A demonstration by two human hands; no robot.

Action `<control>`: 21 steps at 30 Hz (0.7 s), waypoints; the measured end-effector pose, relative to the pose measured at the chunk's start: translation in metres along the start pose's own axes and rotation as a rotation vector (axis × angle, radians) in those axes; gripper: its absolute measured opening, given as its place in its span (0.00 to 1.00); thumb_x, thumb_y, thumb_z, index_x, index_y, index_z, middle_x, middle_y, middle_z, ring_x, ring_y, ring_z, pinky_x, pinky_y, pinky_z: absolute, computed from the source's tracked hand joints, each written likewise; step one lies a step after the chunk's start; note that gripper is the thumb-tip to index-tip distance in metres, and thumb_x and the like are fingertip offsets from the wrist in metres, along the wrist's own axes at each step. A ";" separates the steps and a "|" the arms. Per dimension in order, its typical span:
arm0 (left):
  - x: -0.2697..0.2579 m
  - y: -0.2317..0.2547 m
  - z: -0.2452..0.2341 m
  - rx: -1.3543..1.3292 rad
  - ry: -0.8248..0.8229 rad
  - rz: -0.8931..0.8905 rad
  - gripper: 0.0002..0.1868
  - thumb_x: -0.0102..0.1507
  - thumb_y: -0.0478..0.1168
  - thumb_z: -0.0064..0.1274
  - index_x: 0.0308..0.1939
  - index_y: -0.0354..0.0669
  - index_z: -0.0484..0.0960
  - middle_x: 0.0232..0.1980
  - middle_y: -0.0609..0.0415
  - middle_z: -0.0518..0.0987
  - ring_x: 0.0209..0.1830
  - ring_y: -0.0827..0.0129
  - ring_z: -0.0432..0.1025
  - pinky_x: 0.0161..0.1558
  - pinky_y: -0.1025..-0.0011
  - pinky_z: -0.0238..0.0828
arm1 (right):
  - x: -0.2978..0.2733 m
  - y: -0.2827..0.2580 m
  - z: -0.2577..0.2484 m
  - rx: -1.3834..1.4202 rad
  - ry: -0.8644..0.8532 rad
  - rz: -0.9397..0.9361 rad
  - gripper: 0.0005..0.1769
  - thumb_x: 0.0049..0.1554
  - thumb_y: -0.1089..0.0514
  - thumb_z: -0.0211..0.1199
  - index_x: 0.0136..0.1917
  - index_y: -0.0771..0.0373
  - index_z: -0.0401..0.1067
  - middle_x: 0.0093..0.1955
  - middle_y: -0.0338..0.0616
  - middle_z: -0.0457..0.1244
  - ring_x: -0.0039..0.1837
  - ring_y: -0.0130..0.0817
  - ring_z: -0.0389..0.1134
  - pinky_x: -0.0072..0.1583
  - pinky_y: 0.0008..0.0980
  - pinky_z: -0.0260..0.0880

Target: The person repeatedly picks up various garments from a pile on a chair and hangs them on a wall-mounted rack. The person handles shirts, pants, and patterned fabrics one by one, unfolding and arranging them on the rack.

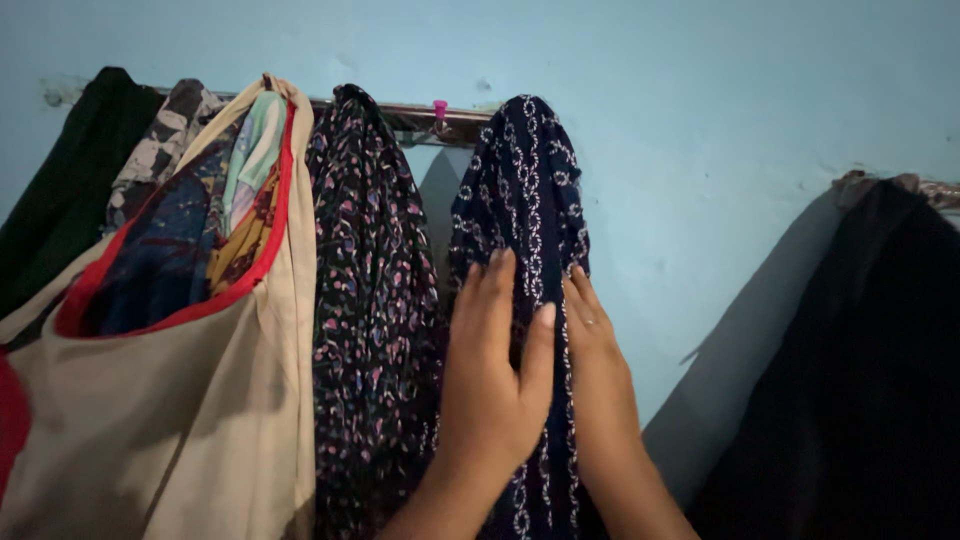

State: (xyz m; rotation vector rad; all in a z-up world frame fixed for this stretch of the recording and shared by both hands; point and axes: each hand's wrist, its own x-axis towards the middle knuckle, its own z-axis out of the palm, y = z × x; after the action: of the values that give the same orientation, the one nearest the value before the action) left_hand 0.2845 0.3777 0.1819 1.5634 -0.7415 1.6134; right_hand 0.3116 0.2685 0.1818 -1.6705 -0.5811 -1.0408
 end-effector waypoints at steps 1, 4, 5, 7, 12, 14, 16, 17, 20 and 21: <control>-0.005 0.006 -0.003 0.017 -0.012 0.003 0.28 0.71 0.41 0.46 0.72 0.29 0.66 0.73 0.32 0.69 0.76 0.35 0.59 0.74 0.49 0.55 | -0.009 -0.005 -0.007 -0.170 -0.002 -0.102 0.27 0.65 0.61 0.45 0.77 0.59 0.59 0.83 0.47 0.50 0.84 0.43 0.48 0.77 0.40 0.49; -0.015 0.016 -0.009 0.124 -0.078 0.007 0.28 0.69 0.38 0.44 0.72 0.30 0.68 0.76 0.33 0.65 0.78 0.35 0.56 0.74 0.44 0.50 | -0.029 -0.021 -0.020 -0.361 -0.003 -0.270 0.30 0.59 0.66 0.50 0.75 0.61 0.62 0.79 0.51 0.55 0.83 0.48 0.50 0.75 0.43 0.53; -0.019 0.018 -0.011 0.169 -0.105 0.007 0.28 0.68 0.37 0.44 0.72 0.31 0.69 0.77 0.33 0.64 0.78 0.36 0.55 0.74 0.43 0.48 | -0.035 -0.026 -0.023 -0.372 -0.002 -0.302 0.31 0.57 0.67 0.52 0.74 0.61 0.63 0.78 0.51 0.58 0.82 0.49 0.51 0.74 0.43 0.55; -0.025 0.021 -0.016 0.240 -0.184 0.012 0.27 0.65 0.36 0.45 0.69 0.33 0.72 0.77 0.34 0.62 0.79 0.35 0.52 0.73 0.41 0.45 | -0.042 -0.033 -0.030 -0.432 -0.036 -0.331 0.31 0.56 0.70 0.53 0.72 0.61 0.67 0.77 0.53 0.58 0.81 0.52 0.52 0.74 0.44 0.55; -0.049 0.041 -0.022 0.387 -0.216 -0.019 0.24 0.63 0.35 0.45 0.64 0.36 0.76 0.78 0.35 0.61 0.80 0.33 0.47 0.73 0.37 0.40 | -0.065 -0.037 -0.048 -0.426 -0.134 -0.311 0.28 0.56 0.68 0.55 0.70 0.63 0.70 0.76 0.56 0.58 0.80 0.56 0.52 0.73 0.49 0.54; -0.059 0.052 -0.022 0.393 -0.203 -0.034 0.26 0.64 0.36 0.44 0.66 0.37 0.76 0.78 0.35 0.60 0.80 0.33 0.47 0.73 0.37 0.40 | -0.076 -0.035 -0.055 -0.451 -0.135 -0.306 0.28 0.56 0.67 0.56 0.70 0.63 0.70 0.76 0.56 0.57 0.80 0.57 0.51 0.72 0.51 0.52; -0.067 0.065 -0.020 0.394 -0.202 -0.024 0.25 0.66 0.39 0.43 0.66 0.37 0.76 0.79 0.35 0.60 0.80 0.33 0.47 0.72 0.36 0.40 | -0.084 -0.033 -0.065 -0.398 -0.115 -0.297 0.28 0.56 0.65 0.58 0.70 0.64 0.69 0.77 0.58 0.56 0.81 0.59 0.50 0.73 0.51 0.52; -0.071 0.072 -0.020 0.396 -0.203 -0.021 0.25 0.67 0.41 0.43 0.67 0.37 0.76 0.79 0.35 0.61 0.80 0.34 0.47 0.72 0.36 0.39 | -0.088 -0.031 -0.071 -0.371 -0.108 -0.290 0.28 0.56 0.64 0.59 0.70 0.65 0.68 0.77 0.59 0.56 0.81 0.59 0.49 0.73 0.50 0.52; -0.081 0.088 -0.021 0.403 -0.265 -0.010 0.25 0.68 0.44 0.42 0.68 0.39 0.76 0.79 0.37 0.62 0.81 0.36 0.48 0.72 0.36 0.41 | -0.103 -0.028 -0.090 -0.338 -0.093 -0.370 0.28 0.57 0.63 0.59 0.71 0.65 0.67 0.78 0.62 0.56 0.82 0.61 0.50 0.77 0.52 0.50; -0.085 0.094 -0.022 0.407 -0.273 0.006 0.26 0.68 0.44 0.42 0.68 0.39 0.76 0.78 0.37 0.63 0.80 0.36 0.48 0.72 0.35 0.41 | -0.108 -0.027 -0.098 -0.353 -0.114 -0.350 0.29 0.57 0.63 0.59 0.72 0.65 0.67 0.78 0.62 0.55 0.82 0.62 0.48 0.76 0.53 0.49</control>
State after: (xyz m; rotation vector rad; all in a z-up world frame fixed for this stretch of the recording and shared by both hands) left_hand 0.1915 0.3345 0.1051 2.1054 -0.5783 1.6445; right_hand 0.2012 0.1989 0.1119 -1.9912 -0.8219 -1.3661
